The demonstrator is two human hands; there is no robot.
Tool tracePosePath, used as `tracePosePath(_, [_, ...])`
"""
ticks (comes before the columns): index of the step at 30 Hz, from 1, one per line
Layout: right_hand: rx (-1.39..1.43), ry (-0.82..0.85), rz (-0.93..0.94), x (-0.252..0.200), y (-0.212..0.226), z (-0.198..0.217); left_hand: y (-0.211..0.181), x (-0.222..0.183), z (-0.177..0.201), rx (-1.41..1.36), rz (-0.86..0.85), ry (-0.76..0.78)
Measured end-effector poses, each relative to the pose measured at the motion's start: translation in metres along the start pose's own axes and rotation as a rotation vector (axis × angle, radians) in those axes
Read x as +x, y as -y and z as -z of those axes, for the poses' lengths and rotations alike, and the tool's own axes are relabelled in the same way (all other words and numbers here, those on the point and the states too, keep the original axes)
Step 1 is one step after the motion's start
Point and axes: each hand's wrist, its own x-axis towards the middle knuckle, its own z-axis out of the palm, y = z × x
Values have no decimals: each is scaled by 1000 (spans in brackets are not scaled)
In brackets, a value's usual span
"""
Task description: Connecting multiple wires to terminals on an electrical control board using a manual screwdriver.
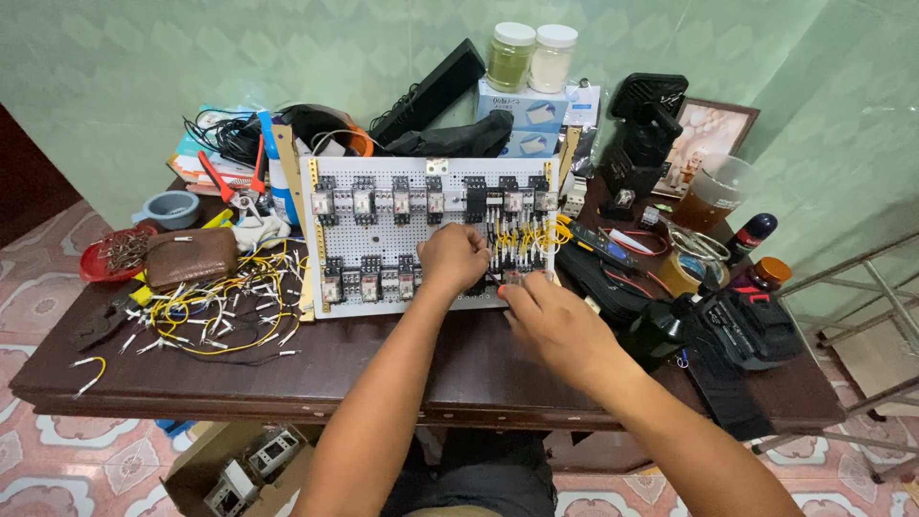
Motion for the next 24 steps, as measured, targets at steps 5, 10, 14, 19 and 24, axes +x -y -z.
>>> tracePosePath(5, [-52, -60, -43, 4, 3, 1, 2, 2, -4, 38, 9, -4])
tracePosePath(10, [-119, -122, -217, 5, 13, -9, 0, -1, -1, 26, 8, 7])
tracePosePath(14, [-22, -114, -351, 17, 16, 3, 2, -2, -2, 5, 1, -12])
tracePosePath(19, [169, -136, -386, 16, 13, 7, -1, -3, 1, -9, 15, -10])
tracePosePath(24, [328, -259, -387, 7, 15, 14, -3, -6, 4, -97, -10, -60])
